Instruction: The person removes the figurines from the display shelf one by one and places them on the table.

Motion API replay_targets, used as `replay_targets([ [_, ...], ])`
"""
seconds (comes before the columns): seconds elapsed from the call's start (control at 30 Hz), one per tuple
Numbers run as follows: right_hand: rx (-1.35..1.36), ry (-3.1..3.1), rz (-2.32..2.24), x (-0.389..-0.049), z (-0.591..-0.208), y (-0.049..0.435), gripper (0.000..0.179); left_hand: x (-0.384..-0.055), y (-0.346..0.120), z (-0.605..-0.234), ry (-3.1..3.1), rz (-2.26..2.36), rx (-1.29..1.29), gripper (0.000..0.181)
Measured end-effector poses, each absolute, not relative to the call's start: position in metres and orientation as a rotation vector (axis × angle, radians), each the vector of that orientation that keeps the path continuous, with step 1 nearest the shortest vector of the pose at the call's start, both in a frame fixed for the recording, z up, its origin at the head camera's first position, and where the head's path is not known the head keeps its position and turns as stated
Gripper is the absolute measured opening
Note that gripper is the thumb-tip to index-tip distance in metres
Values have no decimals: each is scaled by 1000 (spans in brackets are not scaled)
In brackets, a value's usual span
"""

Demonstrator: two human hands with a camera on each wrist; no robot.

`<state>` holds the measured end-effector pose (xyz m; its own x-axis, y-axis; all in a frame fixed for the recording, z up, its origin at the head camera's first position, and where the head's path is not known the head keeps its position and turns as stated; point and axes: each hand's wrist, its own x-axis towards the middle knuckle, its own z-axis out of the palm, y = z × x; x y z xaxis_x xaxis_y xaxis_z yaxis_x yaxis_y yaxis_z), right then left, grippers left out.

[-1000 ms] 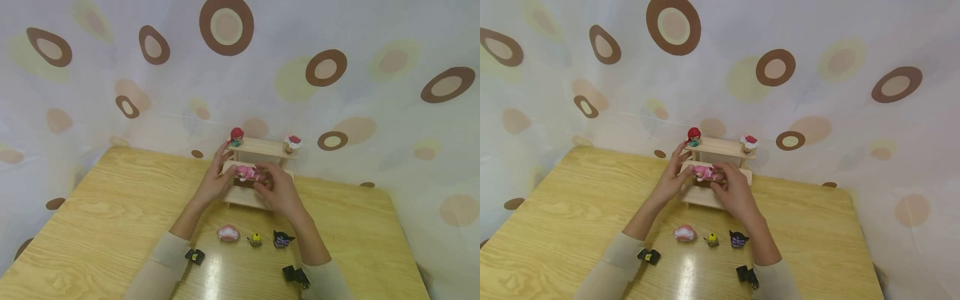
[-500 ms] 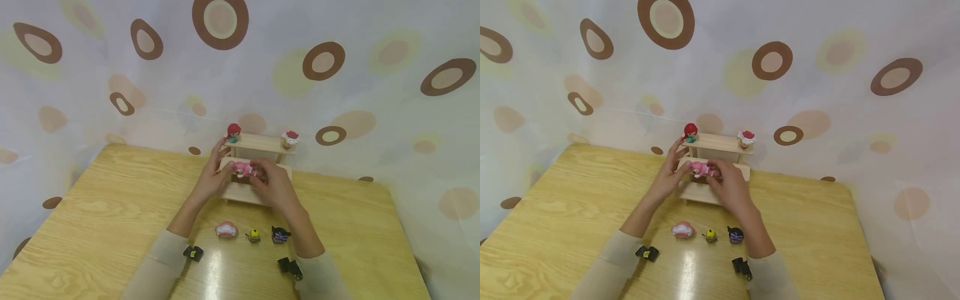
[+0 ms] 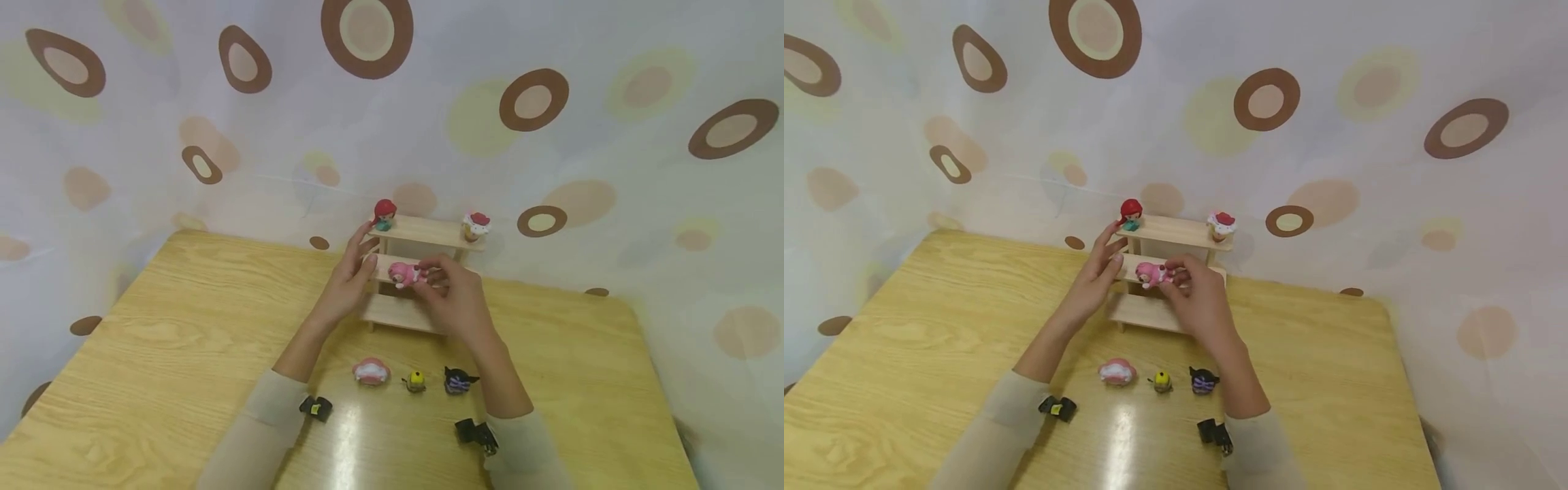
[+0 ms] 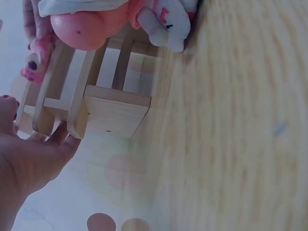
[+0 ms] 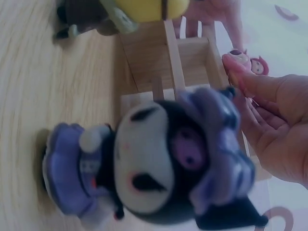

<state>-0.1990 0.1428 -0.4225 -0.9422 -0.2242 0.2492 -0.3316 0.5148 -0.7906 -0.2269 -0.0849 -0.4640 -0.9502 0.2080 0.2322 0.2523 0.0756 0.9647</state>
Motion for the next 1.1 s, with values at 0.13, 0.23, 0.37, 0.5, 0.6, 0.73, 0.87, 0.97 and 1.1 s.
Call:
replay_targets([
  [0.13, 438, -2604, 1479, -199, -421, 152, 27, -228, -85, -462, -2270, -2077, -493, 60],
  [0.23, 427, -2564, 1521, -196, -421, 158, 28, -228, -86, -461, -2277, -2082, -501, 59],
  [0.37, 448, -2511, 1569, -191, -417, 165, 29, -227, -86, -460, -2290, -2068, -499, 58],
  [0.5, 457, -2472, 1592, -184, -412, 171, 30, -227, -86, -460, -2285, -2081, -514, 57],
  [0.6, 455, -2453, 1587, -181, -408, 175, 32, -226, -87, -459, -2265, -2113, -528, 56],
  [0.73, 476, -2412, 1610, -179, -406, 184, 34, -226, -88, -459, -2251, -2129, -549, 56],
  [0.87, 448, -2393, 1617, -177, -405, 195, 32, -227, -88, -457, -2244, -2125, -552, 56],
  [0.97, 371, -2400, 1592, -173, -403, 203, 30, -227, -88, -457, -2236, -2136, -546, 55],
  [1.1, 293, -2390, 1592, -167, -400, 212, 28, -226, -88, -459, -2230, -2153, -551, 56],
])
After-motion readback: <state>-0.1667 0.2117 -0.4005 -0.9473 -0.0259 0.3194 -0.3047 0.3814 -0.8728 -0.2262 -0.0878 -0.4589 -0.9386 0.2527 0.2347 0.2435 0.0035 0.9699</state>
